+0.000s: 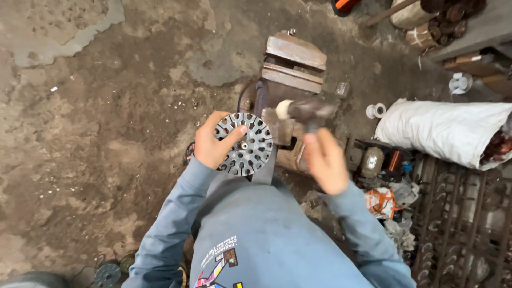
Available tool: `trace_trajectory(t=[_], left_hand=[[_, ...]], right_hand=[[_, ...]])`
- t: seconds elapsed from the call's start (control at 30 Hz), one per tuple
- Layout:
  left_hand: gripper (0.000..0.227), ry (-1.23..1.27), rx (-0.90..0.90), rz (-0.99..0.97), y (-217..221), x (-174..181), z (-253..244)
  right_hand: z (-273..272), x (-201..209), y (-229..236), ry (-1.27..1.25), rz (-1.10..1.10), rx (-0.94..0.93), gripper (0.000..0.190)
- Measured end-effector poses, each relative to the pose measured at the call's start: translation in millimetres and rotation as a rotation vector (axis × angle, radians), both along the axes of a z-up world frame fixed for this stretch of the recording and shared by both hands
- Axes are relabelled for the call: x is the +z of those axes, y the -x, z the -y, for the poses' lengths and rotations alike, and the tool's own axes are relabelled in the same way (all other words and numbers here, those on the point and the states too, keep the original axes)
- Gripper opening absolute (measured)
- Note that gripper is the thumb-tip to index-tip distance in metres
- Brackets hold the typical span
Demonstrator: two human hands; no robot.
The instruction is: The person cuts small white rectangular pieces with scissors and inserts them into the slots of a circular metal stator. The person then uses a hammer to tap the inserted pieces into place.
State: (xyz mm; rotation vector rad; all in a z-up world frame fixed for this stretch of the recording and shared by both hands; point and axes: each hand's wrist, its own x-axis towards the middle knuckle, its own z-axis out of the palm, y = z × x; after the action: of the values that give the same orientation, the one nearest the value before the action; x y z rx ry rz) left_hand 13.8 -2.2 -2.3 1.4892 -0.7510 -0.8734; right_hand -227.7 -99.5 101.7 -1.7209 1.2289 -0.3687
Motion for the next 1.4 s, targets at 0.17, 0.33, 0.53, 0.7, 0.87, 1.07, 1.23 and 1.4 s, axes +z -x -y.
trace_trajectory(t=[0.17, 0.33, 0.53, 0.7, 0.87, 1.07, 1.23, 1.4], left_hand=[[0.038, -0.026, -0.031, 0.036, -3, 0, 2], [0.037, 0.011, -0.012, 0.091, -5, -3, -1], [0.037, 0.029, 0.000, 0.082, -4, -4, 3], [0.038, 0.014, -0.001, 0.107, -4, -1, 3], [0.039, -0.003, -0.006, 0.018, -3, 0, -1], [0.039, 0.000, -0.007, 0.092, -3, 1, 1], [0.039, 0.042, 0.019, 0.135, -3, -1, -2], [0.038, -0.001, 0.001, 0.088, -2, 0, -2]], right_hand=[[-5, 24, 26, 0.317, 0.534, -0.056, 0.027], [-6, -52, -5, 0.308, -0.148, 0.052, 0.038], [6, 23, 39, 0.216, 0.301, -0.234, 0.031], [-12, -22, -11, 0.255, 0.016, -0.016, 0.043], [6, -10, 24, 0.306, -0.176, 0.063, 0.023], [-19, -11, 17, 0.399, 0.089, 0.044, 0.021], [-6, -29, 4, 0.481, -0.260, 0.042, 0.024], [-16, -4, 6, 0.481, 0.201, 0.051, 0.028]])
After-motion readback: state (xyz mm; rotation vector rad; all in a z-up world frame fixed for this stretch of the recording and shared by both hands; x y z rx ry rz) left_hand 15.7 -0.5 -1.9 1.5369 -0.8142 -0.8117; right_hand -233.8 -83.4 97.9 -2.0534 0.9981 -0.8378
